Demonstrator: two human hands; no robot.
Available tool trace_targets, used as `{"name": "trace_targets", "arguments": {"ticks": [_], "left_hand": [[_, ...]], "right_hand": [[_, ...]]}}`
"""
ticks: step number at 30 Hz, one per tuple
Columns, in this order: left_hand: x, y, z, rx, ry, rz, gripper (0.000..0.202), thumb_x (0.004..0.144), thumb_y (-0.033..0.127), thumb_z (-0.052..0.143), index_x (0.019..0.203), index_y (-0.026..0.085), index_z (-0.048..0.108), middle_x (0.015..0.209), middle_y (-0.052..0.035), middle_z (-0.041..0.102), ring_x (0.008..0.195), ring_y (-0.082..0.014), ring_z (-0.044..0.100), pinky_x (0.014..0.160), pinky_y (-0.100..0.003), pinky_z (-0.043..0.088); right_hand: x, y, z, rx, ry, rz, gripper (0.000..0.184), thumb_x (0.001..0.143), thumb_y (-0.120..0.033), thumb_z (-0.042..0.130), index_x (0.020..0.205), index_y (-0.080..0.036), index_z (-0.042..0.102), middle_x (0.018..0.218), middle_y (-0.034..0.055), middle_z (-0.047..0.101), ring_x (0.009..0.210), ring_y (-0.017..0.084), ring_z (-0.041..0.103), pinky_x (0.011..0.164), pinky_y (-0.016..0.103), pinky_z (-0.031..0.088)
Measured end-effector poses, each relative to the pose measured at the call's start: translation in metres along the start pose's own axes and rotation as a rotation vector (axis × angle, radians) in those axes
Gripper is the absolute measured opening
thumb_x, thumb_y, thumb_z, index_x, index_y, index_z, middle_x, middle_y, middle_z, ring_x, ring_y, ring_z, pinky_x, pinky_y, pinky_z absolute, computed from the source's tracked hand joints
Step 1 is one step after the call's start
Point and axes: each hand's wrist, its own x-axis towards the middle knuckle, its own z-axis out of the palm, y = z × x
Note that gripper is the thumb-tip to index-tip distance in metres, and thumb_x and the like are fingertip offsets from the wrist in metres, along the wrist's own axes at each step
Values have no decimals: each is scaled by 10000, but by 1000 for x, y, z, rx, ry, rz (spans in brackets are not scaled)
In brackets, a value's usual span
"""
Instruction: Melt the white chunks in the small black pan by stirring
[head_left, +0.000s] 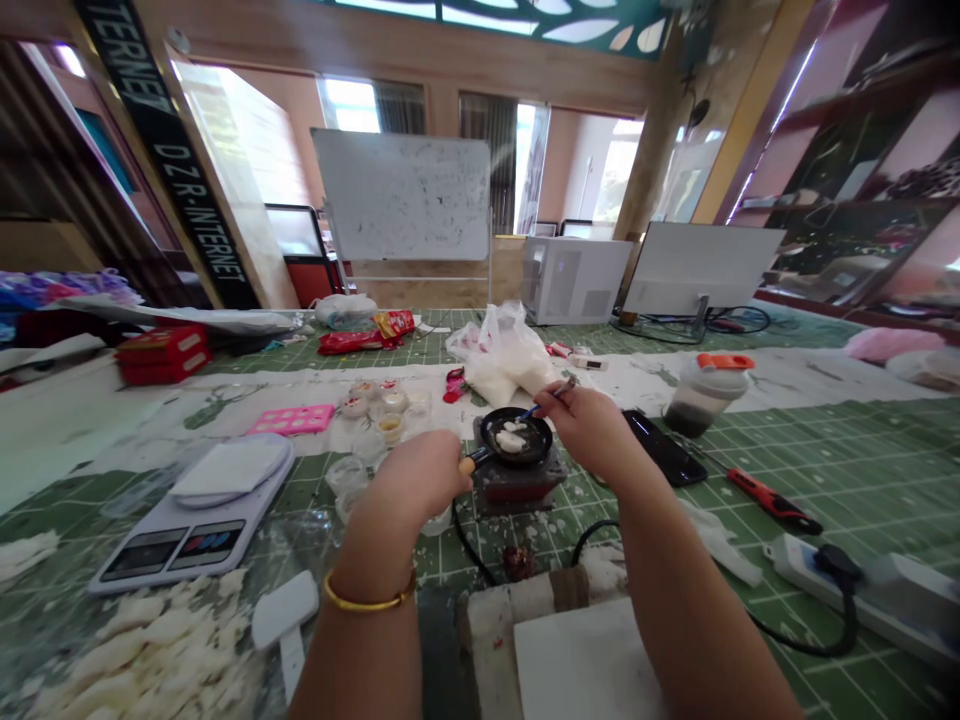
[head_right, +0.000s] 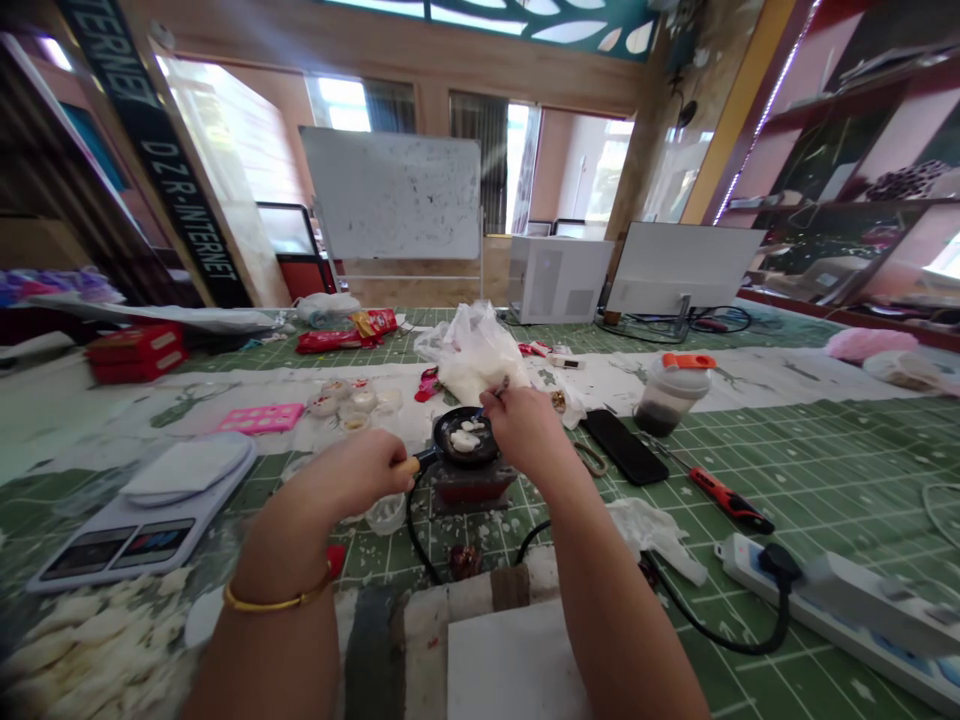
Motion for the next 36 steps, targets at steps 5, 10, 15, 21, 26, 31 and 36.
{"name": "trace_targets", "arguments": {"ticks": [5, 10, 15, 21, 26, 31, 36], "left_hand": [[-1, 0, 0, -12, -7, -16, 254, 694, 360, 449, 706, 175, 622, 618, -63, 598, 550, -182, 518, 449, -271, 259], [-2, 1, -1, -1, -3, -10, 245, 699, 347, 449, 714, 174, 621, 628, -63, 603, 560, -180, 525, 456, -268, 264], [-2, 5, -3, 1, -28, -23, 221, 683, 327, 487, 741, 170, 632, 668, -71, 627, 594, -189, 553, 469, -262, 287], [-3, 7, -4, 25, -22, -23, 249, 706, 336, 460, 746, 168, 638, 676, -83, 634, 585, -196, 555, 471, -271, 294], [-2, 7, -3, 40, -27, -13, 247, 702, 339, 458, 741, 170, 634, 677, -80, 634, 586, -192, 554, 460, -267, 277], [-2, 8, -3, 43, -19, -11, 238, 692, 342, 463, 721, 169, 625, 660, -73, 624, 570, -179, 545, 454, -263, 268], [-4, 8, -4, 31, -22, -11, 227, 698, 330, 472, 725, 168, 628, 659, -71, 631, 581, -175, 549, 468, -258, 281]], "right_hand": [[4, 0, 7, -53, -57, -47, 289, 868, -314, 391, 812, -181, 642, 818, 66, 679, 787, 178, 597, 669, 248, 357], [0, -1, 1, -88, -64, -61, 314, 868, -294, 383, 734, -175, 641, 810, 79, 680, 786, 183, 596, 677, 256, 358], [-6, -4, -3, -129, -74, -119, 290, 863, -268, 390, 751, -168, 638, 789, 77, 676, 787, 185, 592, 696, 262, 358], [-5, -4, -1, -149, -68, -111, 282, 871, -270, 383, 810, -164, 637, 811, 81, 677, 798, 181, 592, 697, 257, 358], [-5, -2, -5, -175, -86, -103, 320, 874, -301, 377, 777, -153, 643, 799, 95, 674, 779, 184, 594, 692, 260, 361], [-6, -3, -5, -155, -73, -124, 303, 871, -270, 378, 786, -157, 647, 802, 90, 676, 799, 188, 595, 725, 271, 362], [-8, -4, -7, -132, -96, -144, 313, 874, -292, 377, 765, -167, 641, 783, 80, 676, 777, 180, 595, 724, 268, 367]]}}
